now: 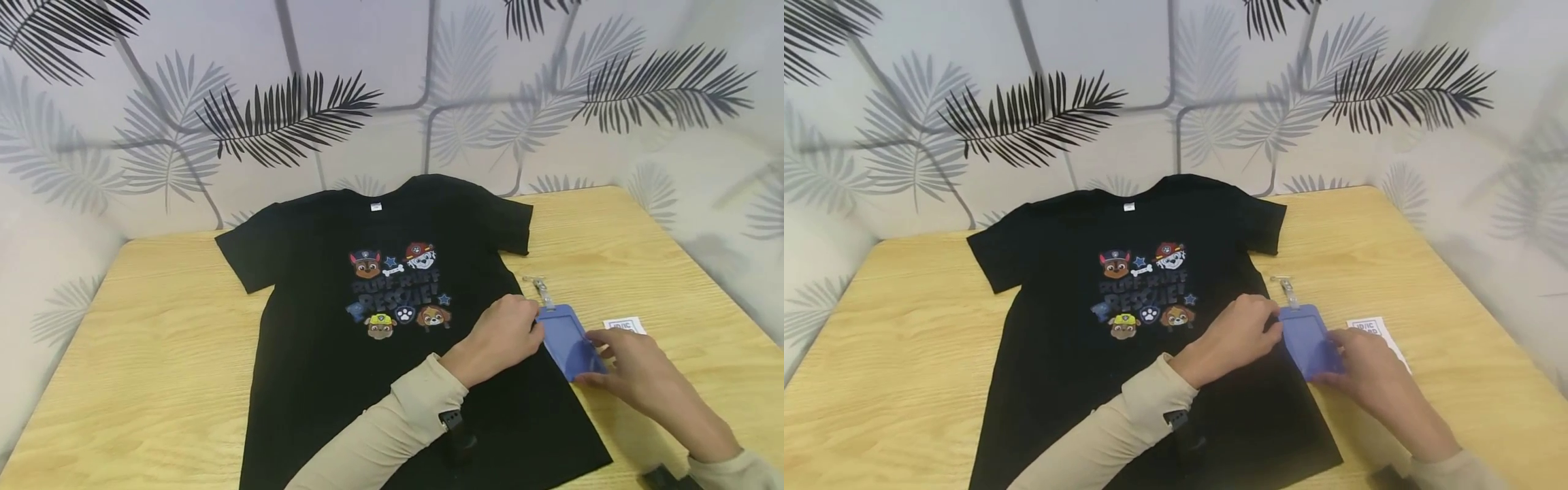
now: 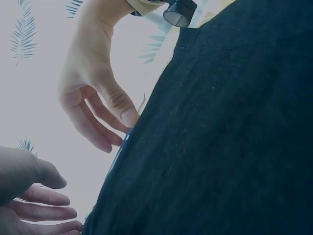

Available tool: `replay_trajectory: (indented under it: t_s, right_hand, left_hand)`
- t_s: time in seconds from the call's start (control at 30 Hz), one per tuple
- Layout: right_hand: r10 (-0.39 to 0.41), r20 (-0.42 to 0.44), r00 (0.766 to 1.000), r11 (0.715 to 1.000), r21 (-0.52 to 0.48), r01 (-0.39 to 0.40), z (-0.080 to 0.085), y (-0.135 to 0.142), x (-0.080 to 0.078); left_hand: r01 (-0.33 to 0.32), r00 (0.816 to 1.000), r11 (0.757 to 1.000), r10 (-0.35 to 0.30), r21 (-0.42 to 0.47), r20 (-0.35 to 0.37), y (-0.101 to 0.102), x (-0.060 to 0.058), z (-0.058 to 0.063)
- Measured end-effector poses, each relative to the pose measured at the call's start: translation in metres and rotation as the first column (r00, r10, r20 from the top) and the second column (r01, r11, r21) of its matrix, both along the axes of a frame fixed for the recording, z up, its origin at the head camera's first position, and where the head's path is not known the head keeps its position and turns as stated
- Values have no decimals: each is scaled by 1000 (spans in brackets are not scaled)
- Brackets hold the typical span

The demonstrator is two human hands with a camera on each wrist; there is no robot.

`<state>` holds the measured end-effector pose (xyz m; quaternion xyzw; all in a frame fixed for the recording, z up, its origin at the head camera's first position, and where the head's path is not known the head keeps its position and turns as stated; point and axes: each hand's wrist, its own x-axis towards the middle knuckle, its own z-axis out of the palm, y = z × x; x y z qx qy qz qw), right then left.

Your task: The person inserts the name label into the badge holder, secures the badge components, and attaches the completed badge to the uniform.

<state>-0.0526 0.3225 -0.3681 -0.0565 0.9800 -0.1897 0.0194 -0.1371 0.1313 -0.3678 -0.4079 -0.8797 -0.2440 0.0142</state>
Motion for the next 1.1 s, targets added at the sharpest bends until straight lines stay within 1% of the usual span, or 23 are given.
replay_trajectory:
  t_s: [0.1,0.2,0.3,0.43,0.57,0.7,0.77,0.87,1.0,1.1]
  right_hand:
    - [-5,15,1000,1000,3,5,0,0,-1]
    - [-21,18,1000,1000,12,21,1,1,-1]
    - [-31,23,999,999,15,31,1,2,-2]
    - [-37,45,998,999,12,37,1,1,-3]
    - [-45,64,997,999,9,45,1,0,-4]
    - [-39,55,998,999,0,39,0,0,-6]
    - [-36,53,998,999,-4,36,-1,-1,-7]
    - [-34,59,998,999,-13,34,-2,-2,-8]
    - [-42,73,996,999,-15,43,-2,-1,-8]
    - [-43,72,996,999,-8,44,-3,-1,-8]
  left_hand:
    - [1,1000,1000,-1,-6,-2,4,-1,-4]
    - [3,1000,1000,-3,-20,-30,10,-1,-7]
    - [8,999,999,-9,-32,-52,16,-2,-9]
    - [4,998,999,-7,-54,-60,22,-2,-11]
    - [-36,995,993,26,-111,-98,27,0,-12]
    - [-94,989,975,69,-203,-131,29,3,-15]
    - [-115,988,964,87,-238,-124,30,5,-16]
    - [-122,990,953,96,-277,-108,31,8,-17]
    - [-120,992,946,101,-300,-80,34,11,-18]
    - [-127,991,942,108,-309,-79,36,13,-18]
